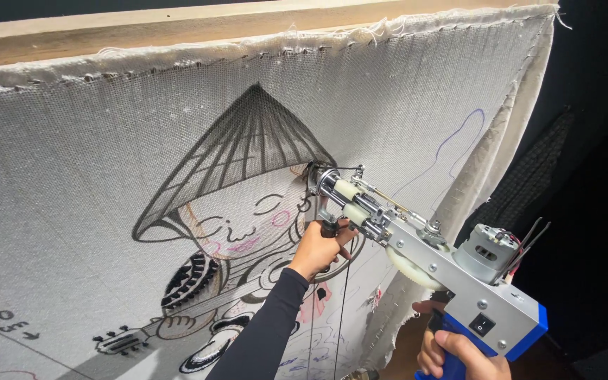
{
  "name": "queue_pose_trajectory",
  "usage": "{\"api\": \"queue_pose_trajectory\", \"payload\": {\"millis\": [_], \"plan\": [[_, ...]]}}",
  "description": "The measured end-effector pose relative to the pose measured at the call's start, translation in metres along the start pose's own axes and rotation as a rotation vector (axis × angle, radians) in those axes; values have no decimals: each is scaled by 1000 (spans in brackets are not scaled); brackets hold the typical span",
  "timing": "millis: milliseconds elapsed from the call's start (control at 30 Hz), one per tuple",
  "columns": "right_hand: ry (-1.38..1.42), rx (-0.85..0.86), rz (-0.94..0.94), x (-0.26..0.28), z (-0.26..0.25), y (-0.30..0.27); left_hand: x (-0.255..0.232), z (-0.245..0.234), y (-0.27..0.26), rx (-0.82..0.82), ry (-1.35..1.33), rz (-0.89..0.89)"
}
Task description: The person uses a tufting gun to follow lines on a canvas to create a rug.
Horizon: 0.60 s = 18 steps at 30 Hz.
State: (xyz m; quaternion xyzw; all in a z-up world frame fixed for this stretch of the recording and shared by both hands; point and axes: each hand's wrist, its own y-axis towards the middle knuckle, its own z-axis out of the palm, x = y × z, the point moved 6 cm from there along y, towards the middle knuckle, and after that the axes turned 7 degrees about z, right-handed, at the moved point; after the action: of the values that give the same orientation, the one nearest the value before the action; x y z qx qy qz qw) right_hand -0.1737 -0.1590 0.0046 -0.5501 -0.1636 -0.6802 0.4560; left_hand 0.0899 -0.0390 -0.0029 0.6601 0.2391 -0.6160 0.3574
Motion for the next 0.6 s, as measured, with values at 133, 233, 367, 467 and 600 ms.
{"api": "queue_pose_trajectory", "payload": {"millis": [133,233,367,467,600], "plan": [[-15,-27,-5,5,8,2,-1,-7,4,-10,72,11],[-19,-30,-22,4,9,4,-4,-10,3,-12,99,14],[-7,-28,-53,-1,2,8,-11,-9,2,-6,110,7],[2,-37,-71,2,6,6,-17,-9,0,-11,87,7],[20,-3,-82,-2,0,12,-14,-11,4,-18,83,9]]}}
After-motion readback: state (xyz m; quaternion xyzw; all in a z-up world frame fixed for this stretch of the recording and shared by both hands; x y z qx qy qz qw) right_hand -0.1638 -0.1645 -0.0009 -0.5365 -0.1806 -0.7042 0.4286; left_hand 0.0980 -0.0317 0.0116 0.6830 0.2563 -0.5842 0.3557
